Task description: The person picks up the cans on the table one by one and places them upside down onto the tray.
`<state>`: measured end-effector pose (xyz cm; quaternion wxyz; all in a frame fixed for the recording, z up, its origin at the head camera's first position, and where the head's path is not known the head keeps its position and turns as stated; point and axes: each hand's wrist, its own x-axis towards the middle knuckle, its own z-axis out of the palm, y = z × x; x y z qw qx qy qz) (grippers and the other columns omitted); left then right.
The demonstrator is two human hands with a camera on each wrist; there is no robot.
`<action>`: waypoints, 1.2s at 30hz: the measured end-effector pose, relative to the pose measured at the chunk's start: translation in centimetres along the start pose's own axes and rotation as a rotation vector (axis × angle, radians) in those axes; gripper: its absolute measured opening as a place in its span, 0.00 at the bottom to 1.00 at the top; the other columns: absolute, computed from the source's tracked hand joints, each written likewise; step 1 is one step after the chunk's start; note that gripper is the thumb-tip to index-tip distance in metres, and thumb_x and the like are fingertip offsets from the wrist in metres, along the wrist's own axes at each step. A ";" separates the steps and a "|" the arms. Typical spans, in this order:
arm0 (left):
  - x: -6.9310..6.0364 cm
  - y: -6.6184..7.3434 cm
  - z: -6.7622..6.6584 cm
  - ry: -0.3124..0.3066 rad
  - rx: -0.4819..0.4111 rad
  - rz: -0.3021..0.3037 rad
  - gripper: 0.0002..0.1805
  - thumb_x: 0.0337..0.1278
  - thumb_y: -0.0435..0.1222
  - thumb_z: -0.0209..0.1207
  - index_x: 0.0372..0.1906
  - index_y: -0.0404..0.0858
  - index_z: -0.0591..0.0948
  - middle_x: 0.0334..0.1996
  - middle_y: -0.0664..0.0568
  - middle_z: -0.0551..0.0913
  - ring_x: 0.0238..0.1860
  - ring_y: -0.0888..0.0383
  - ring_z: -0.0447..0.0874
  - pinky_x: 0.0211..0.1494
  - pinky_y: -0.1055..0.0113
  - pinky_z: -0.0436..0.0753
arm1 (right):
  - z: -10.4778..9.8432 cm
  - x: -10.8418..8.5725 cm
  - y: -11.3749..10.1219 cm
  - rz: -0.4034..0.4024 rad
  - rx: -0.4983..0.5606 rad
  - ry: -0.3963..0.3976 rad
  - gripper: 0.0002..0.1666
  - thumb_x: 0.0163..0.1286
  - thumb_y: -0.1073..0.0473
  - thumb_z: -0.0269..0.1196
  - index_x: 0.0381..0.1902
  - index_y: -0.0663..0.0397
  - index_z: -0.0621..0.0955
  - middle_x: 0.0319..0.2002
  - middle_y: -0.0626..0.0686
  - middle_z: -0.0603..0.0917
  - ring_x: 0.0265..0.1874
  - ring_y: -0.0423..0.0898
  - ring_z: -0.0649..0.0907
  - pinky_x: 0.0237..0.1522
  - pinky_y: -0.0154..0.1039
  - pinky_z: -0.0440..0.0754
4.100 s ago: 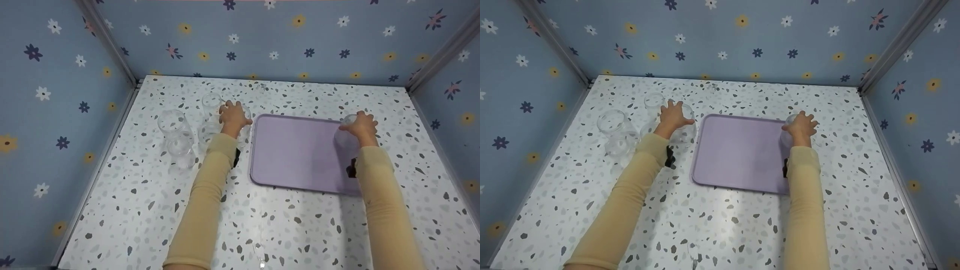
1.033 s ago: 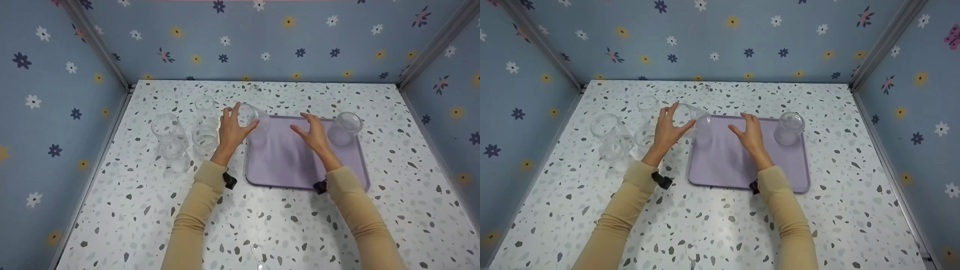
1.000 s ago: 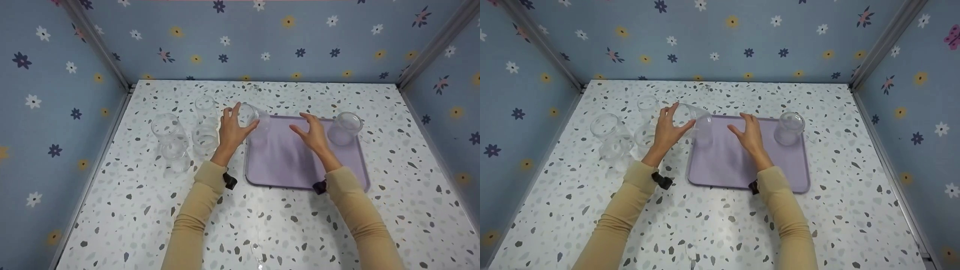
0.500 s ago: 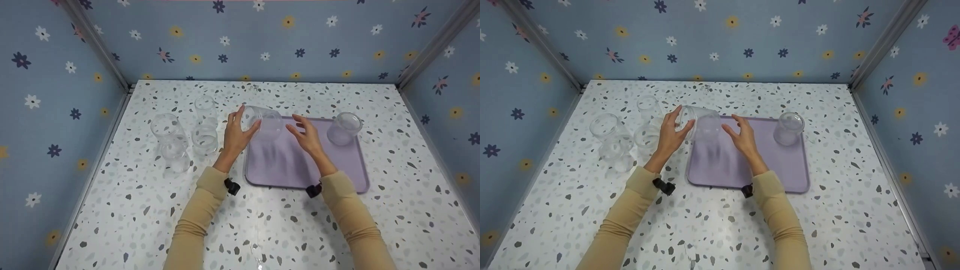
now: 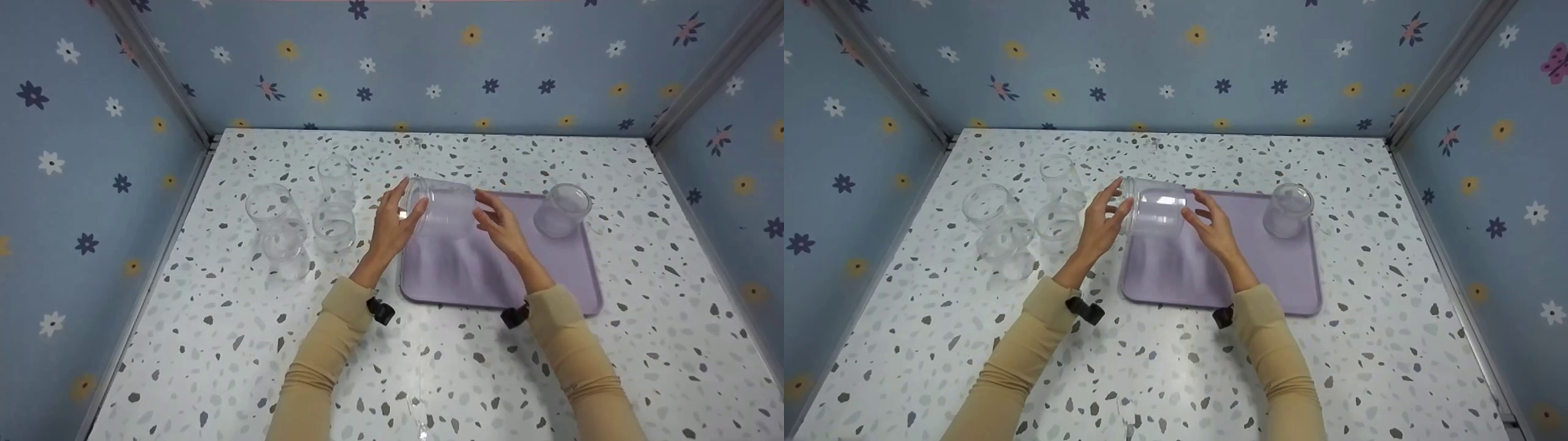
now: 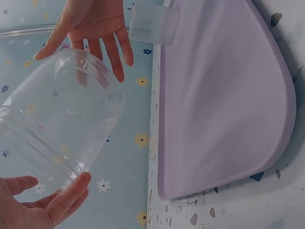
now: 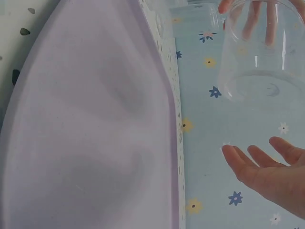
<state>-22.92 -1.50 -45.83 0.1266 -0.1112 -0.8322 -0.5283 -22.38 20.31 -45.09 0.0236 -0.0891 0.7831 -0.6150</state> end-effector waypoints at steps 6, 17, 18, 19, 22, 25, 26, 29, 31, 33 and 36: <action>-0.3 0.1 0.1 -0.025 -0.065 0.008 0.48 0.47 0.69 0.38 0.63 0.36 0.63 0.48 0.43 0.71 0.35 0.53 0.73 0.35 0.64 0.73 | -0.3 0.2 1.2 0.045 0.209 -0.082 0.35 0.67 0.56 0.53 0.66 0.62 0.54 0.63 0.62 0.58 0.56 0.57 0.67 0.47 0.48 0.73; -1.0 -0.5 0.3 -0.082 -0.164 0.049 0.49 0.46 0.71 0.35 0.64 0.38 0.62 0.50 0.43 0.70 0.38 0.53 0.76 0.39 0.58 0.74 | -0.1 -0.7 0.7 0.068 0.485 -0.207 0.54 0.53 0.45 0.64 0.68 0.56 0.48 0.64 0.63 0.54 0.55 0.56 0.67 0.42 0.42 0.76; -1.0 -0.6 0.3 -0.086 -0.173 0.054 0.49 0.46 0.71 0.35 0.64 0.37 0.62 0.51 0.43 0.70 0.39 0.53 0.76 0.39 0.59 0.74 | -0.1 -0.8 0.6 0.062 0.500 -0.212 0.54 0.54 0.46 0.64 0.68 0.56 0.48 0.64 0.62 0.54 0.56 0.57 0.67 0.42 0.42 0.76; -1.1 -0.6 0.3 -0.090 -0.185 0.058 0.50 0.46 0.71 0.35 0.64 0.37 0.62 0.51 0.42 0.70 0.39 0.52 0.76 0.38 0.59 0.75 | -0.1 -0.8 0.5 0.054 0.513 -0.217 0.53 0.54 0.48 0.64 0.68 0.56 0.48 0.64 0.63 0.54 0.56 0.57 0.66 0.42 0.44 0.76; -1.3 -0.8 0.3 -0.102 -0.212 0.070 0.51 0.45 0.71 0.36 0.64 0.35 0.61 0.52 0.39 0.69 0.40 0.48 0.76 0.36 0.59 0.76 | -0.1 -0.8 0.4 0.041 0.521 -0.224 0.48 0.57 0.52 0.63 0.68 0.57 0.51 0.63 0.62 0.56 0.56 0.59 0.66 0.43 0.46 0.76; -1.5 -0.6 0.1 -0.124 -0.246 0.078 0.52 0.46 0.71 0.37 0.64 0.32 0.59 0.53 0.36 0.67 0.42 0.44 0.76 0.36 0.56 0.77 | 0.0 -0.8 0.4 0.042 0.510 -0.220 0.45 0.58 0.54 0.62 0.67 0.57 0.53 0.62 0.62 0.58 0.56 0.58 0.67 0.43 0.46 0.76; -1.6 -0.2 -0.1 -0.134 -0.258 0.077 0.52 0.46 0.70 0.37 0.64 0.32 0.59 0.54 0.35 0.67 0.42 0.43 0.75 0.37 0.56 0.77 | 0.0 -0.8 0.4 0.044 0.502 -0.215 0.44 0.59 0.55 0.62 0.67 0.57 0.53 0.61 0.61 0.58 0.55 0.58 0.67 0.42 0.45 0.77; -2.1 1.0 -0.9 -0.164 -0.289 0.071 0.54 0.46 0.71 0.36 0.64 0.29 0.57 0.55 0.33 0.65 0.45 0.41 0.74 0.39 0.55 0.77 | 0.1 -0.8 0.4 0.044 0.483 -0.201 0.41 0.60 0.59 0.60 0.67 0.57 0.53 0.61 0.62 0.59 0.54 0.57 0.69 0.42 0.45 0.77; -2.3 1.8 -1.3 -0.180 -0.300 0.065 0.54 0.46 0.70 0.36 0.64 0.28 0.55 0.56 0.32 0.63 0.48 0.41 0.73 0.41 0.54 0.77 | 0.1 -0.8 0.3 0.046 0.466 -0.192 0.39 0.61 0.62 0.58 0.66 0.58 0.54 0.61 0.62 0.59 0.53 0.56 0.70 0.41 0.44 0.77; -2.5 2.1 -1.5 -0.192 -0.298 0.066 0.52 0.50 0.68 0.37 0.65 0.27 0.54 0.58 0.32 0.62 0.49 0.40 0.71 0.44 0.54 0.76 | 0.1 -0.8 0.2 0.050 0.451 -0.179 0.39 0.61 0.63 0.57 0.66 0.59 0.53 0.61 0.63 0.59 0.53 0.55 0.70 0.41 0.43 0.77; -2.5 2.1 -1.6 -0.204 -0.295 0.059 0.37 0.62 0.53 0.41 0.65 0.28 0.54 0.60 0.33 0.61 0.52 0.41 0.70 0.47 0.54 0.74 | 0.1 -0.9 0.0 0.051 0.418 -0.151 0.39 0.61 0.64 0.57 0.67 0.58 0.53 0.62 0.62 0.59 0.53 0.54 0.70 0.41 0.41 0.77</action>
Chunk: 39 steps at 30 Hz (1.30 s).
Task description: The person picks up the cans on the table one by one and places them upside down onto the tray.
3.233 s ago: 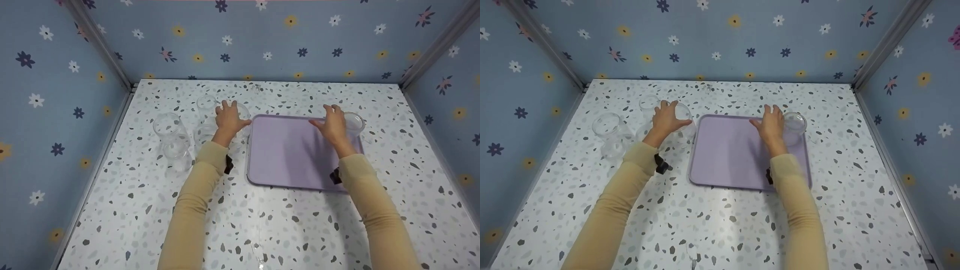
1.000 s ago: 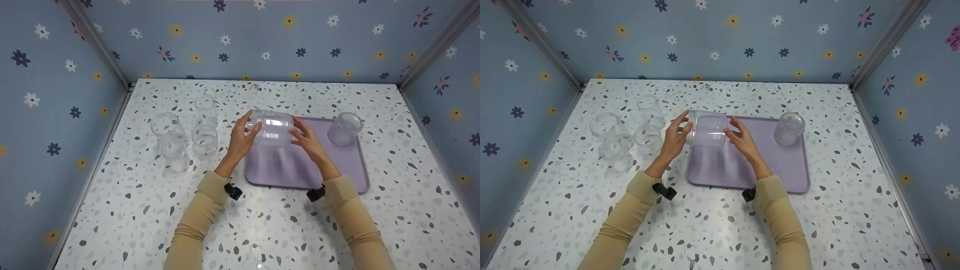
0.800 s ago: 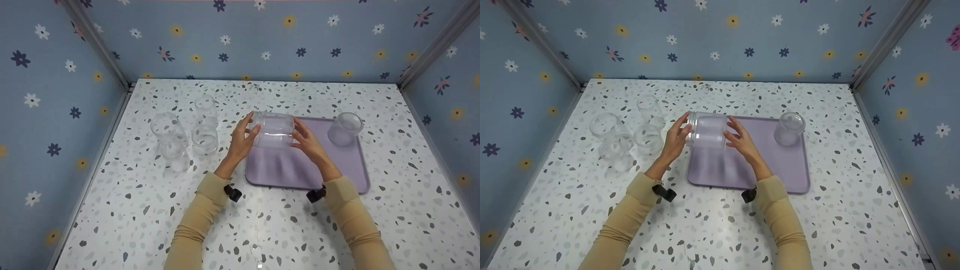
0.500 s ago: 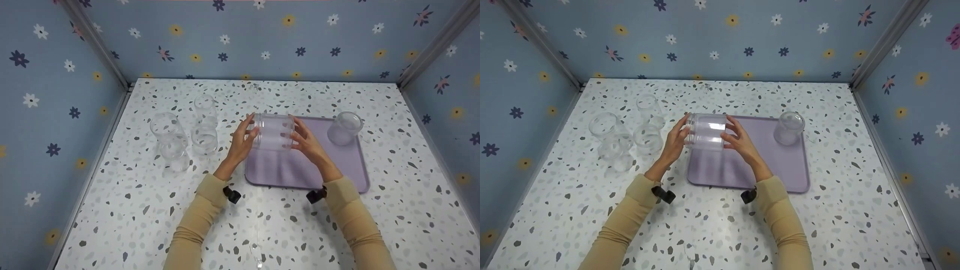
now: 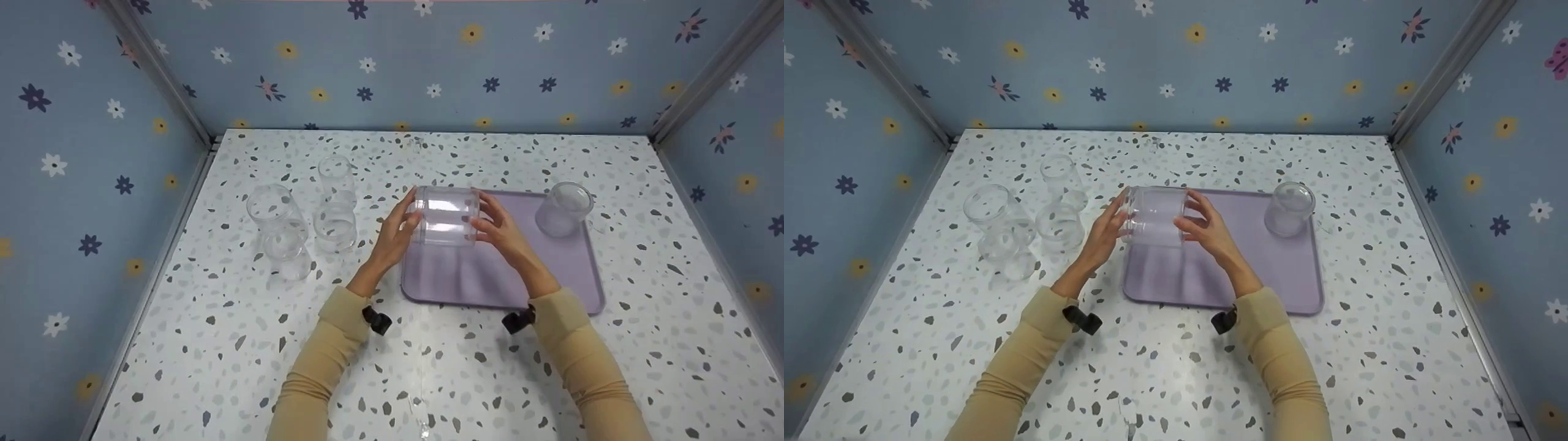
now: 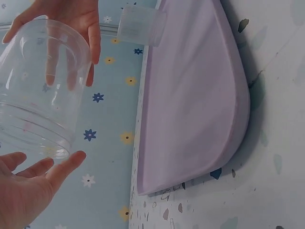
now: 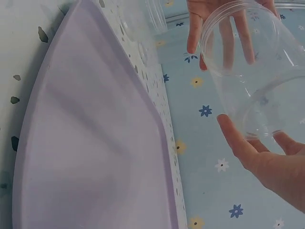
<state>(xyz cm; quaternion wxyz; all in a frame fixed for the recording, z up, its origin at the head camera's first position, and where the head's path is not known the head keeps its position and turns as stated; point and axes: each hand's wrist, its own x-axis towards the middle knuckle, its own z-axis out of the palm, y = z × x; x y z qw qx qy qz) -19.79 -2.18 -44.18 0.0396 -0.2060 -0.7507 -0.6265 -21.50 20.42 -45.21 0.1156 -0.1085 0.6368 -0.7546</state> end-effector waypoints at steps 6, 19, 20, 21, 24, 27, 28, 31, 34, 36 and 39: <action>0.5 -2.3 0.1 0.017 0.024 -0.048 0.25 0.64 0.34 0.44 0.65 0.33 0.58 0.61 0.38 0.62 0.55 0.44 0.66 0.51 0.55 0.72 | -0.2 -0.1 -0.5 -0.030 -0.109 0.022 0.40 0.59 0.64 0.59 0.67 0.55 0.55 0.62 0.60 0.60 0.54 0.55 0.68 0.42 0.40 0.76; -0.1 -3.9 -0.8 0.075 0.207 0.010 0.18 0.63 0.33 0.47 0.55 0.30 0.70 0.53 0.42 0.68 0.52 0.50 0.68 0.42 0.62 0.75 | -0.7 0.1 -1.4 -0.026 -0.416 0.054 0.45 0.54 0.62 0.66 0.67 0.51 0.58 0.62 0.59 0.60 0.56 0.57 0.66 0.51 0.51 0.68; -0.1 -4.0 -0.9 0.075 0.238 0.001 0.18 0.62 0.33 0.48 0.54 0.29 0.70 0.53 0.42 0.68 0.53 0.50 0.67 0.45 0.62 0.74 | -0.7 0.0 -1.6 -0.016 -0.432 0.059 0.45 0.53 0.61 0.67 0.66 0.50 0.58 0.62 0.59 0.60 0.56 0.57 0.66 0.51 0.52 0.68; -0.1 -4.0 -1.0 0.077 0.266 -0.009 0.18 0.61 0.33 0.49 0.54 0.29 0.71 0.52 0.42 0.68 0.54 0.50 0.67 0.47 0.62 0.73 | -0.5 -0.1 -1.9 -0.009 -0.458 0.059 0.46 0.53 0.61 0.67 0.67 0.51 0.58 0.62 0.60 0.60 0.56 0.58 0.65 0.50 0.52 0.68; -0.1 -4.1 -1.4 0.086 0.354 -0.031 0.19 0.58 0.33 0.53 0.53 0.28 0.71 0.52 0.41 0.69 0.55 0.51 0.66 0.55 0.63 0.68 | 0.2 -0.6 -3.1 0.014 -0.515 0.056 0.46 0.53 0.61 0.67 0.67 0.53 0.57 0.63 0.62 0.58 0.57 0.59 0.63 0.50 0.52 0.69; -0.1 -4.3 -1.8 0.093 0.436 -0.045 0.21 0.56 0.34 0.55 0.53 0.27 0.71 0.51 0.41 0.69 0.55 0.50 0.66 0.58 0.63 0.63 | 0.0 -0.5 -3.1 0.025 -0.594 0.057 0.48 0.52 0.55 0.68 0.67 0.51 0.57 0.63 0.62 0.57 0.57 0.58 0.63 0.49 0.51 0.70; -0.1 -4.3 -1.9 0.095 0.458 -0.054 0.22 0.55 0.34 0.56 0.53 0.27 0.71 0.51 0.41 0.69 0.55 0.50 0.66 0.58 0.63 0.63 | -0.2 -0.4 -2.8 0.027 -0.614 0.061 0.48 0.51 0.54 0.68 0.67 0.49 0.57 0.64 0.60 0.57 0.57 0.57 0.63 0.49 0.51 0.69; -0.1 -4.5 -2.3 0.093 0.498 -0.079 0.23 0.55 0.35 0.56 0.53 0.26 0.70 0.53 0.39 0.67 0.53 0.49 0.67 0.56 0.61 0.65 | -1.2 0.1 -1.9 0.025 -0.689 0.073 0.50 0.48 0.48 0.69 0.67 0.45 0.58 0.64 0.57 0.57 0.57 0.56 0.62 0.49 0.53 0.68; -0.1 -4.6 -2.8 0.099 0.538 -0.116 0.24 0.54 0.35 0.56 0.54 0.26 0.69 0.55 0.37 0.64 0.53 0.47 0.67 0.56 0.59 0.66 | -1.5 0.3 -1.9 0.031 -0.758 0.078 0.52 0.47 0.47 0.70 0.67 0.45 0.58 0.64 0.57 0.56 0.59 0.58 0.60 0.52 0.56 0.64; -0.1 -4.7 -3.1 0.109 0.568 -0.132 0.24 0.54 0.36 0.56 0.54 0.26 0.69 0.55 0.37 0.64 0.54 0.46 0.65 0.57 0.59 0.65 | -1.7 0.4 -1.9 0.030 -0.793 0.075 0.52 0.46 0.47 0.70 0.67 0.47 0.58 0.65 0.58 0.56 0.60 0.59 0.59 0.53 0.57 0.62; -0.1 -4.7 -3.6 0.128 0.632 -0.140 0.25 0.53 0.36 0.57 0.53 0.26 0.69 0.56 0.36 0.63 0.58 0.46 0.61 0.60 0.60 0.61 | -1.9 0.7 -1.9 0.022 -0.829 0.065 0.53 0.46 0.48 0.71 0.67 0.51 0.58 0.64 0.60 0.56 0.60 0.60 0.58 0.57 0.55 0.59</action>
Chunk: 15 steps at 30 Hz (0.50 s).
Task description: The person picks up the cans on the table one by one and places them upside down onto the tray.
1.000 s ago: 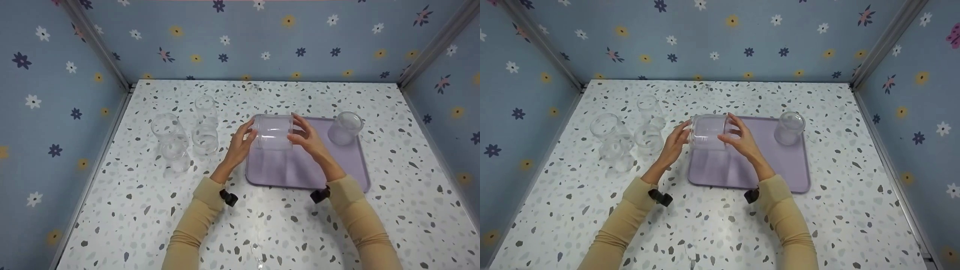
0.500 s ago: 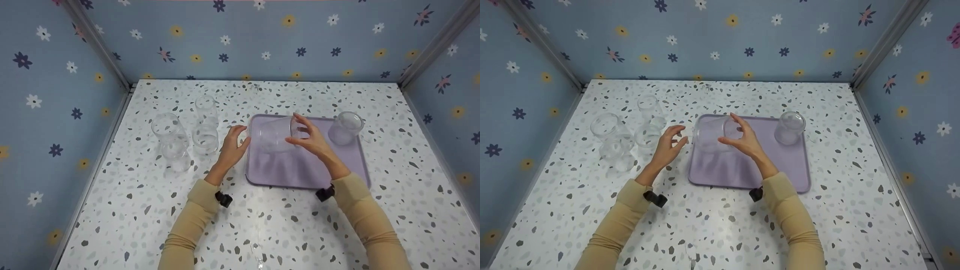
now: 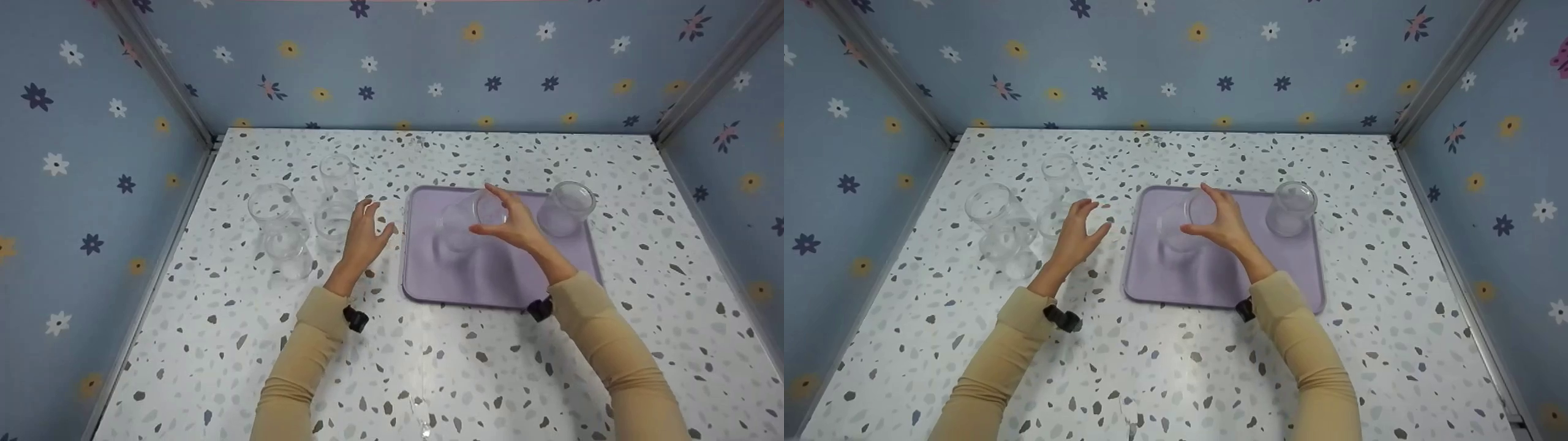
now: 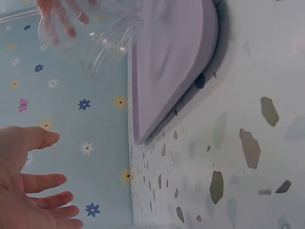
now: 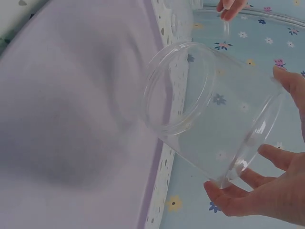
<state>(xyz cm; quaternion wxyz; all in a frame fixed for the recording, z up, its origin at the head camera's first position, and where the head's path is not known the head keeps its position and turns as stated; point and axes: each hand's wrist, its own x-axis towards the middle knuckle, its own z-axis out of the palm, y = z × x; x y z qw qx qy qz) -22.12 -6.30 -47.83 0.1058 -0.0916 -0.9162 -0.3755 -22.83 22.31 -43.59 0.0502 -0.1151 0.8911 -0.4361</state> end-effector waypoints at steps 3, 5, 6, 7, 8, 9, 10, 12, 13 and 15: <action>0.1 -0.2 -0.3 0.009 0.062 0.001 0.26 0.51 0.36 0.59 0.53 0.25 0.69 0.56 0.35 0.63 0.59 0.44 0.60 0.61 0.59 0.59 | -0.2 0.3 0.1 -0.007 -0.029 -0.002 0.53 0.46 0.49 0.71 0.66 0.54 0.58 0.63 0.61 0.57 0.61 0.60 0.58 0.58 0.54 0.57; 0.2 -0.3 -0.5 0.001 0.114 -0.007 0.27 0.51 0.37 0.59 0.53 0.24 0.68 0.57 0.34 0.62 0.59 0.43 0.59 0.61 0.58 0.58 | -0.3 0.5 0.1 0.002 -0.055 -0.006 0.53 0.46 0.49 0.71 0.66 0.54 0.58 0.63 0.62 0.56 0.61 0.59 0.58 0.58 0.55 0.57; 0.3 -0.4 -0.6 -0.007 0.137 -0.018 0.28 0.51 0.37 0.60 0.54 0.24 0.68 0.57 0.33 0.62 0.59 0.43 0.59 0.62 0.56 0.57 | -0.4 0.7 0.0 0.008 -0.069 -0.011 0.53 0.46 0.49 0.71 0.66 0.54 0.58 0.63 0.62 0.56 0.61 0.59 0.58 0.58 0.55 0.57; 0.3 -0.5 -0.7 -0.017 0.161 -0.029 0.30 0.51 0.38 0.60 0.54 0.24 0.67 0.57 0.33 0.61 0.60 0.42 0.58 0.61 0.54 0.57 | -0.4 0.8 0.0 0.014 -0.088 -0.016 0.53 0.46 0.49 0.71 0.66 0.54 0.58 0.63 0.62 0.56 0.61 0.59 0.58 0.58 0.55 0.57; 0.4 -0.6 -0.7 -0.029 0.183 -0.040 0.31 0.51 0.39 0.60 0.55 0.23 0.66 0.58 0.33 0.61 0.60 0.42 0.57 0.61 0.52 0.57 | -0.5 1.0 -0.1 0.017 -0.105 -0.020 0.53 0.45 0.49 0.71 0.66 0.55 0.58 0.63 0.62 0.56 0.61 0.59 0.58 0.58 0.55 0.57; 0.5 -0.7 -0.8 -0.041 0.199 -0.053 0.32 0.51 0.39 0.60 0.56 0.23 0.65 0.58 0.32 0.60 0.61 0.41 0.56 0.61 0.50 0.57 | -0.5 1.1 -0.1 0.020 -0.123 -0.023 0.53 0.45 0.48 0.71 0.66 0.55 0.59 0.63 0.62 0.57 0.61 0.59 0.58 0.58 0.55 0.57; 0.5 -0.8 -0.9 -0.053 0.216 -0.066 0.33 0.51 0.40 0.59 0.57 0.23 0.65 0.59 0.32 0.59 0.61 0.40 0.55 0.60 0.47 0.57 | -0.6 1.3 -0.2 0.021 -0.140 -0.027 0.53 0.45 0.48 0.71 0.66 0.55 0.59 0.63 0.63 0.57 0.61 0.59 0.58 0.58 0.55 0.56; 0.6 -1.0 -1.0 -0.076 0.241 -0.092 0.34 0.51 0.41 0.59 0.58 0.23 0.63 0.59 0.31 0.57 0.62 0.38 0.52 0.59 0.44 0.55 | -0.7 1.6 -0.3 0.020 -0.168 -0.034 0.53 0.45 0.49 0.71 0.65 0.56 0.59 0.63 0.63 0.58 0.61 0.59 0.58 0.58 0.55 0.56; 0.7 -1.1 -1.1 -0.088 0.251 -0.104 0.35 0.51 0.41 0.59 0.58 0.23 0.63 0.59 0.31 0.57 0.62 0.37 0.52 0.59 0.43 0.55 | -0.7 1.8 -0.3 0.022 -0.179 -0.038 0.53 0.45 0.49 0.71 0.65 0.56 0.59 0.63 0.64 0.57 0.61 0.59 0.58 0.58 0.55 0.56; 0.9 -1.3 -1.2 -0.107 0.267 -0.130 0.36 0.51 0.42 0.59 0.59 0.24 0.62 0.60 0.31 0.55 0.62 0.36 0.50 0.59 0.42 0.54 | -0.8 2.1 -0.3 0.027 -0.193 -0.048 0.53 0.45 0.49 0.71 0.65 0.57 0.59 0.63 0.65 0.57 0.61 0.60 0.58 0.58 0.55 0.56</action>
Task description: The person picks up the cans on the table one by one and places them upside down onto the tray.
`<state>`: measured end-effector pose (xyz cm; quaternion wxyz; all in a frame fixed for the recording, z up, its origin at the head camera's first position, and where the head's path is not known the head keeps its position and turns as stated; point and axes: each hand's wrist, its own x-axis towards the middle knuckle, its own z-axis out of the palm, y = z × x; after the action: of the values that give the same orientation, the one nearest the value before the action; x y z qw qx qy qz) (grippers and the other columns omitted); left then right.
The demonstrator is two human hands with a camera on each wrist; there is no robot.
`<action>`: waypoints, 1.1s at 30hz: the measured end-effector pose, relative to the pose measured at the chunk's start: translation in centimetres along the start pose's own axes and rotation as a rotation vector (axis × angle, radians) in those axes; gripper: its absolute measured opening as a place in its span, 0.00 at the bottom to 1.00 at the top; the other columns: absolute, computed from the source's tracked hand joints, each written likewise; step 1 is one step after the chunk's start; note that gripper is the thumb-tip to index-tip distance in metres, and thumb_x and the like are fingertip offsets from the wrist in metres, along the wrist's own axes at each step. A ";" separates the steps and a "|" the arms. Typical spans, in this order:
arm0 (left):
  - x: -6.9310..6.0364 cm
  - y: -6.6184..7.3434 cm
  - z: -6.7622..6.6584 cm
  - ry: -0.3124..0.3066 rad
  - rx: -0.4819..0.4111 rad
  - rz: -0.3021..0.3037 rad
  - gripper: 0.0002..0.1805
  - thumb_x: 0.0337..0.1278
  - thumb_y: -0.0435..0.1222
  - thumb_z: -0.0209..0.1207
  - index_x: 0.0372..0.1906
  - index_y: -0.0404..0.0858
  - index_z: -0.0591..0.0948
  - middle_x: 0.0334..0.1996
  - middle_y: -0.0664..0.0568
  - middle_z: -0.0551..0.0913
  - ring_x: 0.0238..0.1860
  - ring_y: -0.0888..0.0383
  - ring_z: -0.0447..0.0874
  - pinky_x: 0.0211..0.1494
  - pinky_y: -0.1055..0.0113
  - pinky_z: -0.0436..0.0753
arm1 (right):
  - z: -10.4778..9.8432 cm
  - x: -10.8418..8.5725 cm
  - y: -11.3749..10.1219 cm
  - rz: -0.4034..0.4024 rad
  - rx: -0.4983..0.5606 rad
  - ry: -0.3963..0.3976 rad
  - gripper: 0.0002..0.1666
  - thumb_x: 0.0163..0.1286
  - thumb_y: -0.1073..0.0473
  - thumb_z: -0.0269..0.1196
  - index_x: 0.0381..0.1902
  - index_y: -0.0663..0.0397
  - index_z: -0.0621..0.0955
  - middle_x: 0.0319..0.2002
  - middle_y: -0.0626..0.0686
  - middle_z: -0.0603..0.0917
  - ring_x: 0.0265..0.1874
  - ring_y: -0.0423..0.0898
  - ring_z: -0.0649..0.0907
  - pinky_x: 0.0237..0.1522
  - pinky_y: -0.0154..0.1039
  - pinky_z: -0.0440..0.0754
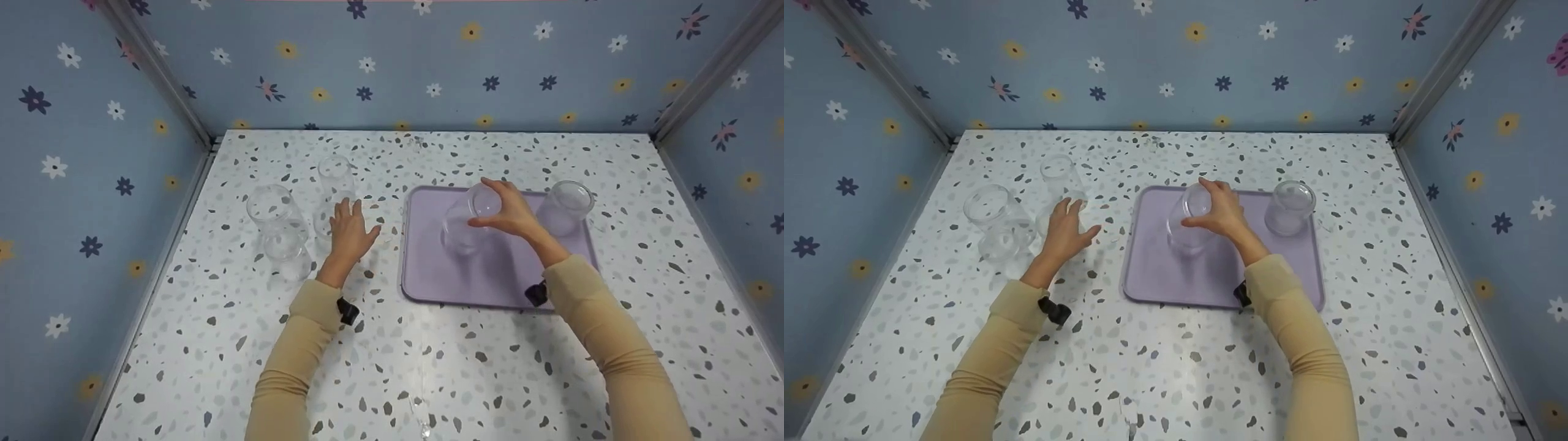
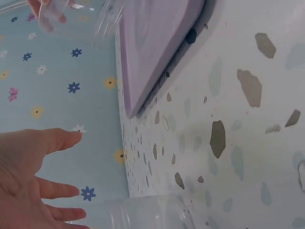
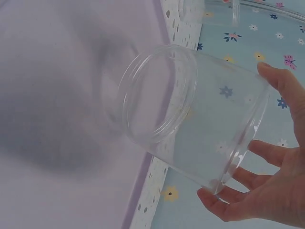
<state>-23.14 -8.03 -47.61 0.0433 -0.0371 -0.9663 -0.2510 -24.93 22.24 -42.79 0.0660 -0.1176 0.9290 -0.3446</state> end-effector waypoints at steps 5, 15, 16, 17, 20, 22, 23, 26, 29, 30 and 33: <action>0.5 -0.5 -0.3 -0.037 0.038 -0.062 0.37 0.51 0.44 0.59 0.61 0.26 0.60 0.61 0.30 0.53 0.62 0.34 0.45 0.58 0.39 0.51 | -0.3 0.7 -0.1 0.018 -0.041 -0.031 0.54 0.44 0.48 0.71 0.66 0.57 0.58 0.62 0.67 0.56 0.60 0.61 0.58 0.57 0.56 0.57; 1.2 -1.1 -0.6 -0.108 0.112 -0.192 0.40 0.53 0.46 0.57 0.64 0.29 0.55 0.62 0.29 0.47 0.62 0.32 0.41 0.56 0.37 0.51 | -1.0 1.8 0.6 0.054 -0.093 -0.037 0.54 0.45 0.49 0.71 0.65 0.60 0.58 0.61 0.69 0.57 0.59 0.64 0.58 0.56 0.58 0.57; 1.3 -1.1 -0.6 -0.112 0.114 -0.202 0.40 0.53 0.46 0.57 0.64 0.29 0.55 0.62 0.29 0.47 0.62 0.31 0.40 0.56 0.37 0.51 | -1.1 1.9 0.7 0.063 -0.097 -0.037 0.54 0.45 0.49 0.71 0.65 0.60 0.58 0.61 0.69 0.57 0.59 0.64 0.58 0.56 0.58 0.57; 1.3 -1.2 -0.5 -0.113 0.115 -0.211 0.40 0.53 0.46 0.57 0.64 0.29 0.54 0.62 0.29 0.46 0.62 0.31 0.40 0.56 0.37 0.51 | -1.2 2.0 0.8 0.073 -0.100 -0.039 0.54 0.45 0.49 0.71 0.65 0.60 0.58 0.60 0.70 0.57 0.59 0.64 0.58 0.56 0.58 0.57; 1.5 -1.4 -0.4 -0.112 0.115 -0.233 0.41 0.53 0.46 0.57 0.65 0.29 0.54 0.62 0.28 0.45 0.62 0.30 0.38 0.56 0.37 0.51 | -1.4 2.2 1.1 0.101 -0.110 -0.041 0.54 0.45 0.49 0.71 0.65 0.61 0.57 0.60 0.71 0.57 0.58 0.66 0.58 0.56 0.59 0.57; 1.6 -1.6 -0.4 -0.116 0.104 -0.248 0.41 0.53 0.46 0.57 0.65 0.29 0.54 0.63 0.28 0.45 0.62 0.30 0.37 0.56 0.36 0.50 | -1.5 2.4 1.2 0.118 -0.119 -0.041 0.54 0.45 0.49 0.70 0.65 0.61 0.57 0.60 0.71 0.57 0.58 0.67 0.57 0.55 0.59 0.58; 1.6 -1.6 -0.3 -0.118 0.096 -0.254 0.41 0.53 0.46 0.57 0.65 0.30 0.53 0.63 0.28 0.44 0.62 0.29 0.36 0.56 0.36 0.49 | -1.6 2.5 1.3 0.126 -0.123 -0.040 0.54 0.45 0.49 0.70 0.65 0.61 0.57 0.60 0.71 0.57 0.58 0.68 0.57 0.55 0.60 0.58; 1.7 -1.9 -0.3 -0.126 0.084 -0.265 0.41 0.53 0.46 0.57 0.65 0.30 0.53 0.63 0.27 0.44 0.62 0.29 0.36 0.56 0.35 0.49 | -1.7 2.6 1.5 0.145 -0.137 -0.036 0.54 0.45 0.49 0.71 0.65 0.60 0.57 0.60 0.71 0.57 0.58 0.68 0.57 0.55 0.61 0.58; 1.9 -2.1 -0.3 -0.130 0.101 -0.266 0.41 0.53 0.47 0.57 0.65 0.30 0.53 0.62 0.26 0.45 0.61 0.28 0.38 0.54 0.34 0.52 | -1.9 2.7 1.6 0.157 -0.146 -0.033 0.54 0.45 0.49 0.70 0.65 0.60 0.58 0.60 0.71 0.56 0.58 0.68 0.56 0.54 0.61 0.58; 2.0 -2.2 -0.3 -0.131 0.110 -0.268 0.41 0.53 0.47 0.57 0.66 0.30 0.53 0.62 0.26 0.46 0.61 0.28 0.39 0.54 0.34 0.53 | -2.0 2.8 1.6 0.158 -0.151 -0.033 0.54 0.45 0.49 0.70 0.65 0.60 0.58 0.60 0.71 0.56 0.58 0.69 0.56 0.54 0.62 0.58; 2.2 -2.3 -0.4 -0.143 0.135 -0.277 0.42 0.53 0.48 0.56 0.66 0.30 0.53 0.61 0.26 0.47 0.60 0.27 0.41 0.52 0.34 0.56 | -2.1 2.9 1.7 0.166 -0.157 -0.034 0.53 0.45 0.49 0.70 0.65 0.60 0.58 0.60 0.71 0.56 0.58 0.69 0.56 0.53 0.62 0.59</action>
<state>-25.50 -10.15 -48.13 -0.0580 0.0818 -0.9775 -0.1856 -28.47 24.00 -42.42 0.1004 -0.0510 0.9584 -0.2621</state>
